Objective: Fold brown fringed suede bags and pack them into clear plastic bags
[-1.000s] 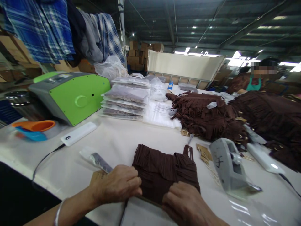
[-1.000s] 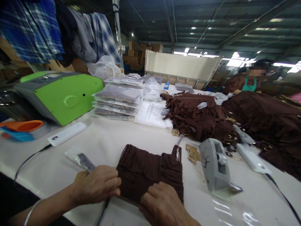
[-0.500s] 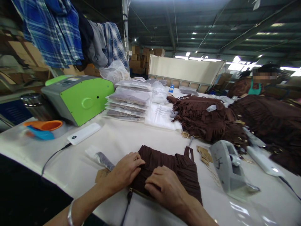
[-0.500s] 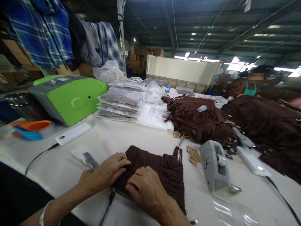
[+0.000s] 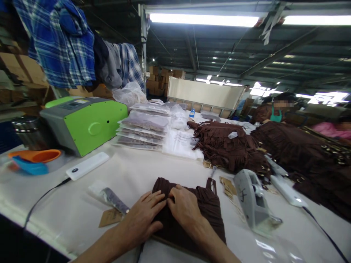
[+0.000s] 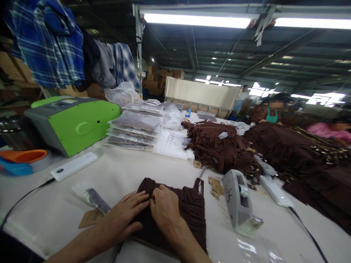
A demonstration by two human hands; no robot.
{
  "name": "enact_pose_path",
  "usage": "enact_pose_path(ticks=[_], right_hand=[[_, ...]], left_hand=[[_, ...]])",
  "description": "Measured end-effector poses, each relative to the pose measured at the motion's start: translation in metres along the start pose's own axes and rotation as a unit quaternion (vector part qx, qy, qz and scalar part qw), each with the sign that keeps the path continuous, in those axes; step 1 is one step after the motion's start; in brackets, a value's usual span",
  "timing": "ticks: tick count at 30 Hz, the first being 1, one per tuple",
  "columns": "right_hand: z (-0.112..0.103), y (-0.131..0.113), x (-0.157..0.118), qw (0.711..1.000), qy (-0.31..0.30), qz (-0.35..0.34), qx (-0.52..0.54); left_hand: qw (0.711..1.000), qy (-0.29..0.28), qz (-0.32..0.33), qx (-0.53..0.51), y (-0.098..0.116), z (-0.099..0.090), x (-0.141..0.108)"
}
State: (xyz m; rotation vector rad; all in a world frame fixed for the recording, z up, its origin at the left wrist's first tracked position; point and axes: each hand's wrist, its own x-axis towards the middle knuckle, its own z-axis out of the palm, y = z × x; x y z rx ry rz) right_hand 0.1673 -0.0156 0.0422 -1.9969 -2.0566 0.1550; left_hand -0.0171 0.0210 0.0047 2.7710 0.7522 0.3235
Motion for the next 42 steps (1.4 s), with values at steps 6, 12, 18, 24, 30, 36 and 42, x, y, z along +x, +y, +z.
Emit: enact_pose_path(ticks=[6, 12, 18, 24, 30, 36, 42], right_hand=[[-0.007, -0.016, -0.036, 0.993, -0.063, -0.093, 0.049], [-0.048, 0.071, -0.044, 0.98, -0.007, 0.03, 0.195], [-0.049, 0.182, -0.002, 0.979, 0.032, 0.19, 0.061], [-0.006, 0.212, 0.03, 0.977, 0.011, 0.201, 0.066], [0.002, 0.219, 0.032, 0.979, -0.005, 0.181, 0.094], [-0.041, 0.189, 0.01, 0.984, 0.045, 0.144, 0.093], [-0.061, 0.133, -0.041, 0.993, 0.021, 0.063, 0.097]], left_hand=[[0.995, 0.067, -0.003, -0.071, -0.002, -0.024, -0.003], [0.991, 0.036, 0.011, -0.126, 0.011, -0.038, 0.055], [0.99, -0.053, 0.111, -0.062, 0.062, -0.012, 0.144], [0.986, -0.093, 0.12, 0.071, 0.083, 0.025, 0.196], [0.99, -0.096, 0.088, 0.045, 0.073, 0.034, 0.2], [0.993, -0.03, 0.114, 0.013, 0.07, 0.018, 0.181], [0.971, 0.006, 0.232, 0.057, 0.08, 0.014, 0.137]])
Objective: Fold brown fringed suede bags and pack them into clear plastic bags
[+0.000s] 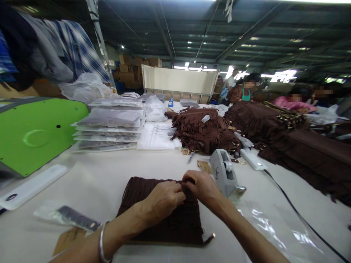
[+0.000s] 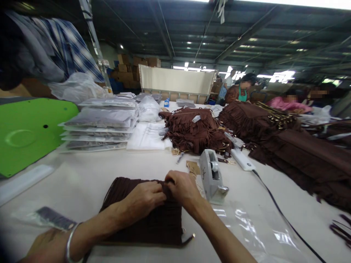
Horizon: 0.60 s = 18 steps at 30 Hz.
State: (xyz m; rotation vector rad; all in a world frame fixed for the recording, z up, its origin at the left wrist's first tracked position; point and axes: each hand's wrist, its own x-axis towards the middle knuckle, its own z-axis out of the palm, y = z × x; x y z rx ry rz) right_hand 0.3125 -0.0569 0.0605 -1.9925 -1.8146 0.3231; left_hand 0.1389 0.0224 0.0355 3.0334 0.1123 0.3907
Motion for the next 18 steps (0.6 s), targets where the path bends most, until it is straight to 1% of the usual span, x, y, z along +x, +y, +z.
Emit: enact_pose_path(ticks=[2, 4, 6, 7, 8, 10, 12, 14, 16, 18], right_hand=[[0.013, -0.011, -0.023, 0.999, -0.012, -0.03, -0.011], [0.028, -0.018, -0.045, 0.999, -0.024, -0.039, -0.029], [0.038, -0.022, -0.063, 0.997, -0.04, -0.045, -0.047], [0.04, -0.023, -0.069, 0.996, -0.049, -0.052, -0.055], [0.04, -0.024, -0.074, 0.995, -0.057, -0.059, -0.063], [0.036, -0.024, -0.078, 0.992, -0.067, -0.07, -0.078], [0.03, -0.024, -0.076, 0.99, -0.075, -0.069, -0.094], [0.026, -0.024, -0.071, 0.987, -0.097, -0.067, -0.11], [0.025, -0.024, -0.066, 0.983, -0.121, -0.065, -0.12], [0.022, -0.025, -0.062, 0.985, -0.12, -0.053, -0.114]], left_hand=[[0.999, 0.003, 0.028, 0.016, 0.01, 0.005, -0.013], [0.999, 0.003, 0.048, 0.016, 0.017, 0.007, -0.028], [0.998, 0.006, 0.057, -0.005, 0.02, 0.004, -0.044], [0.998, 0.014, 0.051, -0.022, 0.02, 0.001, -0.053], [0.998, 0.029, 0.035, -0.04, 0.018, -0.003, -0.063], [0.994, 0.075, -0.022, -0.074, 0.009, -0.011, -0.081], [0.984, 0.12, -0.088, -0.093, -0.003, -0.016, -0.095], [0.975, 0.145, -0.135, -0.1, -0.012, -0.018, -0.104], [0.974, 0.135, -0.156, -0.098, -0.015, -0.018, -0.103], [0.98, 0.098, -0.153, -0.085, -0.01, -0.017, -0.093]])
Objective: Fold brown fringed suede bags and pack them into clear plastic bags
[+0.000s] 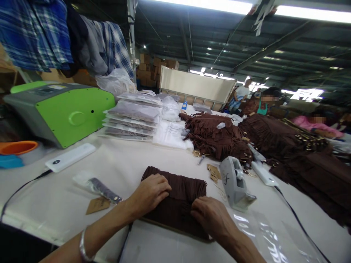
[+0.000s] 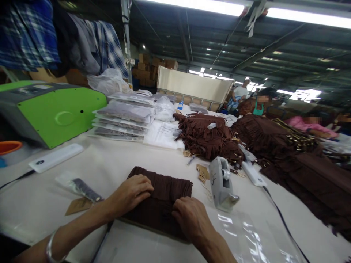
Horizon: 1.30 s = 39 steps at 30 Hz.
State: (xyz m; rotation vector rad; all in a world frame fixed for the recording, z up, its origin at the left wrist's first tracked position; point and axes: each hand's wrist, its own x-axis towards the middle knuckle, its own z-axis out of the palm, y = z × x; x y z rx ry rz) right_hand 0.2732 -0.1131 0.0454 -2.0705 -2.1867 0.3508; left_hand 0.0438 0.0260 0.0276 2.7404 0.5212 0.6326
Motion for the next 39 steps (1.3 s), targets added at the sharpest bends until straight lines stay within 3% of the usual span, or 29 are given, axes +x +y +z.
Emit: enact_pose_path(ticks=[5, 10, 14, 18, 26, 29, 33, 36, 39], right_hand=[[-0.009, 0.002, 0.002, 0.994, 0.093, 0.061, 0.007], [0.01, 0.001, 0.006, 0.991, 0.097, 0.088, 0.0], [0.024, 0.002, 0.006, 0.989, 0.114, 0.089, 0.018], [0.018, 0.005, 0.005, 0.987, 0.117, 0.086, 0.063], [0.015, 0.006, 0.003, 0.997, 0.052, 0.005, 0.062], [0.005, 0.007, 0.007, 0.993, 0.085, 0.022, 0.082], [-0.003, 0.008, 0.02, 0.981, 0.169, 0.043, 0.089], [0.02, 0.012, 0.03, 0.983, 0.171, -0.01, 0.059], [0.063, 0.026, 0.041, 0.985, 0.146, -0.087, 0.021]], left_hand=[[0.996, -0.058, 0.005, 0.072, 0.034, 0.019, 0.036], [0.993, -0.053, -0.025, 0.106, 0.05, 0.046, 0.059], [0.991, -0.053, -0.023, 0.121, 0.053, 0.051, 0.063], [0.988, -0.053, 0.015, 0.146, 0.058, 0.042, 0.063], [0.973, -0.127, 0.067, 0.18, 0.067, 0.056, 0.051], [0.979, -0.131, 0.061, 0.147, 0.064, 0.051, 0.041], [0.993, -0.049, 0.021, 0.107, 0.046, 0.027, 0.029], [0.991, -0.013, -0.024, 0.132, 0.018, 0.018, 0.013], [0.988, -0.055, -0.026, 0.143, -0.007, 0.029, -0.007]])
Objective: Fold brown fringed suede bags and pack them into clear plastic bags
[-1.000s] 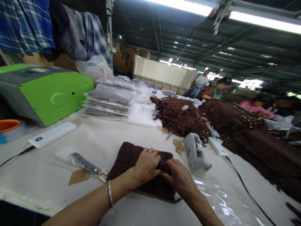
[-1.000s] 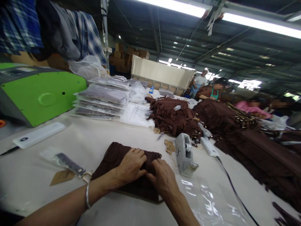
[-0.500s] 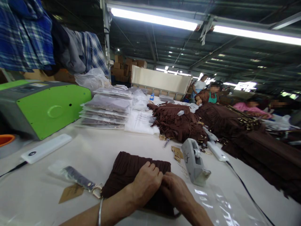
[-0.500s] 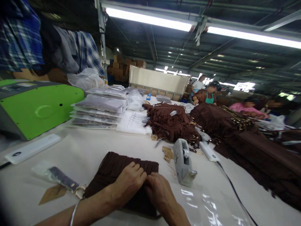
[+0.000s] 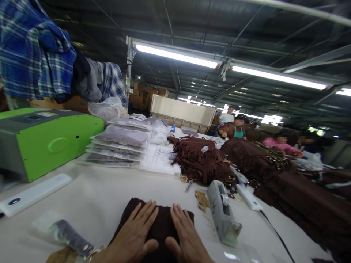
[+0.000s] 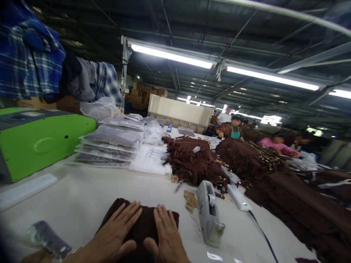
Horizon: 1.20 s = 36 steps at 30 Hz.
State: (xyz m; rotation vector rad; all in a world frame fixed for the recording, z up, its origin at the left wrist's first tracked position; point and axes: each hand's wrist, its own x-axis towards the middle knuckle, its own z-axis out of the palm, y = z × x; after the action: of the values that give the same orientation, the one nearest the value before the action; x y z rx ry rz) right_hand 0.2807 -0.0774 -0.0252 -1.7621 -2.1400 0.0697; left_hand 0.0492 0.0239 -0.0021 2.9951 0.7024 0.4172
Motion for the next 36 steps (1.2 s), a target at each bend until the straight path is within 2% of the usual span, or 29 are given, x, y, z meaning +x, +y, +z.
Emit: enact_pose_path(ticks=[2, 4, 6, 8, 10, 12, 13, 16, 17, 19, 21, 23, 26, 29, 32, 36], right_hand=[[0.027, 0.015, -0.003, 0.999, 0.0, -0.041, -0.025], [0.042, 0.026, -0.004, 0.996, 0.008, -0.065, -0.054], [0.043, 0.029, -0.001, 0.995, 0.028, -0.072, -0.069], [0.033, 0.02, 0.004, 0.994, 0.046, -0.074, -0.066], [0.022, 0.006, 0.009, 0.994, 0.05, -0.08, -0.056], [0.019, -0.007, 0.01, 0.994, 0.035, -0.097, -0.047], [0.02, -0.012, 0.01, 0.993, 0.024, -0.11, -0.044], [0.028, -0.02, 0.003, 0.989, -0.006, -0.14, -0.041], [0.029, -0.021, 0.002, 0.99, -0.012, -0.137, -0.042], [0.026, -0.024, 0.002, 0.993, -0.02, -0.113, -0.041], [0.018, -0.032, 0.006, 0.995, -0.027, -0.089, -0.035], [0.01, -0.042, 0.011, 0.996, -0.033, -0.077, -0.027], [0.009, -0.055, 0.018, 0.995, -0.047, -0.082, -0.03], [0.018, -0.056, 0.021, 0.99, -0.07, -0.116, -0.045], [0.022, -0.053, 0.023, 0.986, -0.058, -0.146, -0.058], [0.017, -0.058, 0.025, 0.988, -0.005, -0.138, -0.075]], left_hand=[[1.0, -0.015, 0.018, 0.008, -0.004, 0.014, -0.009], [0.999, 0.004, 0.034, 0.021, -0.005, 0.024, -0.015], [0.997, 0.05, 0.057, 0.031, -0.009, 0.028, -0.016], [0.991, 0.106, 0.067, 0.036, -0.019, 0.029, -0.015], [0.989, 0.141, 0.034, 0.037, -0.031, 0.029, -0.016], [0.992, 0.122, -0.015, 0.026, -0.036, 0.027, -0.022], [0.995, 0.091, -0.031, 0.015, -0.035, 0.025, -0.028], [0.998, -0.02, -0.041, -0.04, -0.014, 0.01, -0.046], [0.997, -0.034, -0.048, -0.056, -0.006, 0.004, -0.05], [0.994, -0.033, -0.049, -0.087, 0.003, -0.009, -0.054], [0.991, -0.007, -0.07, -0.111, 0.0, -0.019, -0.054], [0.984, 0.015, -0.126, -0.124, -0.013, -0.025, -0.054], [0.971, 0.009, -0.201, -0.13, -0.036, -0.025, -0.057], [0.977, -0.03, -0.169, -0.129, -0.041, -0.02, -0.062], [0.984, -0.062, -0.125, -0.115, -0.033, -0.013, -0.069], [0.99, -0.025, -0.118, -0.073, -0.027, 0.008, -0.075]])
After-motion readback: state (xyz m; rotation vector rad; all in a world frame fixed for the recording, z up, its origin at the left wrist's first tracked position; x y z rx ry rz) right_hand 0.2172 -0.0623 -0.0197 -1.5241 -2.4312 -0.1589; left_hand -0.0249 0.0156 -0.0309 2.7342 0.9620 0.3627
